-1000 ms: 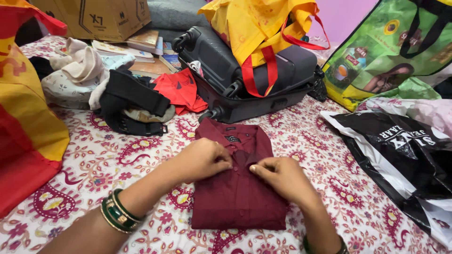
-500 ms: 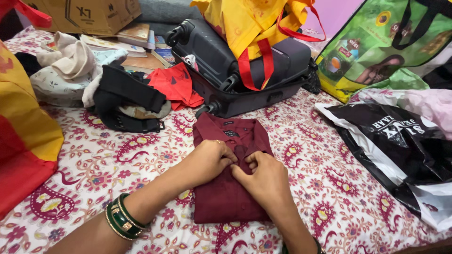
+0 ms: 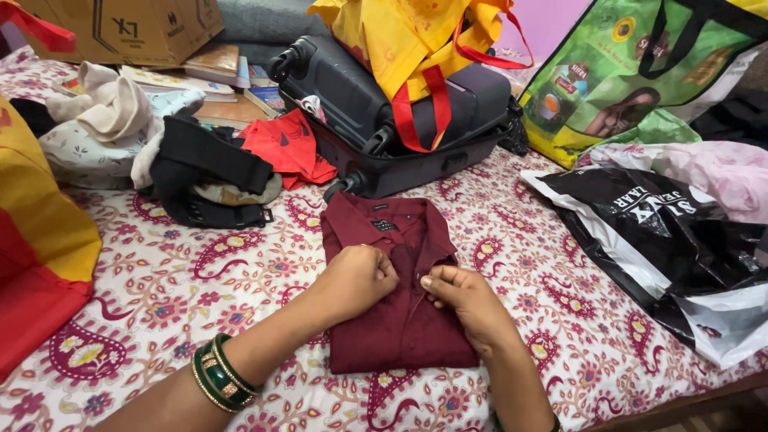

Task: The person folds a maroon shirt on a bed, smoothing the fabric and buttoning the collar before placing it into a white plastic bag.

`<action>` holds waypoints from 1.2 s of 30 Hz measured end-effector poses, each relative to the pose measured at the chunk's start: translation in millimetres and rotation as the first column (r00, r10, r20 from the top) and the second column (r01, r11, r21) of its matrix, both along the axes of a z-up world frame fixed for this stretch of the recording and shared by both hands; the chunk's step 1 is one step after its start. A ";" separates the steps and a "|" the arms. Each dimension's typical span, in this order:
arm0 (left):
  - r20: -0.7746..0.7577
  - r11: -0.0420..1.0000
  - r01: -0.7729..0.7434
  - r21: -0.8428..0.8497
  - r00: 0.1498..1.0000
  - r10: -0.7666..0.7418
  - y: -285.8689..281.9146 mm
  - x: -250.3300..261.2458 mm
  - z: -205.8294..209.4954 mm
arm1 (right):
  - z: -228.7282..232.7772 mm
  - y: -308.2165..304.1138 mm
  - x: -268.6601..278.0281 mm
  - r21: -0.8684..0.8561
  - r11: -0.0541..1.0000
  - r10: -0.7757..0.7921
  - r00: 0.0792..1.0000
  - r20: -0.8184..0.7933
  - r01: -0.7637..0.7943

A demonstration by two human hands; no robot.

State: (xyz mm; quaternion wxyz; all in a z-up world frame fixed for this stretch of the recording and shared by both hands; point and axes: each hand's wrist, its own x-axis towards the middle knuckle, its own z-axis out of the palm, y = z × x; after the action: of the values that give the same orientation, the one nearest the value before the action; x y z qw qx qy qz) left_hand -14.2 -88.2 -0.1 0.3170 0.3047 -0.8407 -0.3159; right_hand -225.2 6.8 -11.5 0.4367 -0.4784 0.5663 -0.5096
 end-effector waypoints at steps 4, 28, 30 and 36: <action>-0.044 0.994 -0.033 0.102 0.998 0.037 0.3 -2.6 -1.2 | 2.2 1.5 1.7 0.016 0.998 -0.054 0.991 0.119 0.053; -0.206 0.852 -0.040 0.523 0.964 0.171 7.8 -9.2 -1.8 | 3.6 4.6 62.4 -0.316 0.866 -0.496 0.754 -0.432 0.389; -0.159 0.869 -0.081 0.489 0.971 0.180 9.3 -7.9 -1.3 | 4.5 5.2 64.3 -0.318 0.871 -0.487 0.748 -0.452 0.375; -0.325 0.776 0.120 0.619 0.939 0.114 -3.5 -14.0 -17.3 | 7.5 4.3 63.6 -0.215 0.903 -0.428 0.731 -0.531 0.372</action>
State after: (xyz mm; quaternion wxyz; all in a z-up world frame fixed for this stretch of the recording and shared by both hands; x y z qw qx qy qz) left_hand -28.3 -91.7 -17.4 0.3384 0.3316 -0.6178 -0.6276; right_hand -161.6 11.1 -4.0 0.1057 -0.4943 0.7349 -0.4522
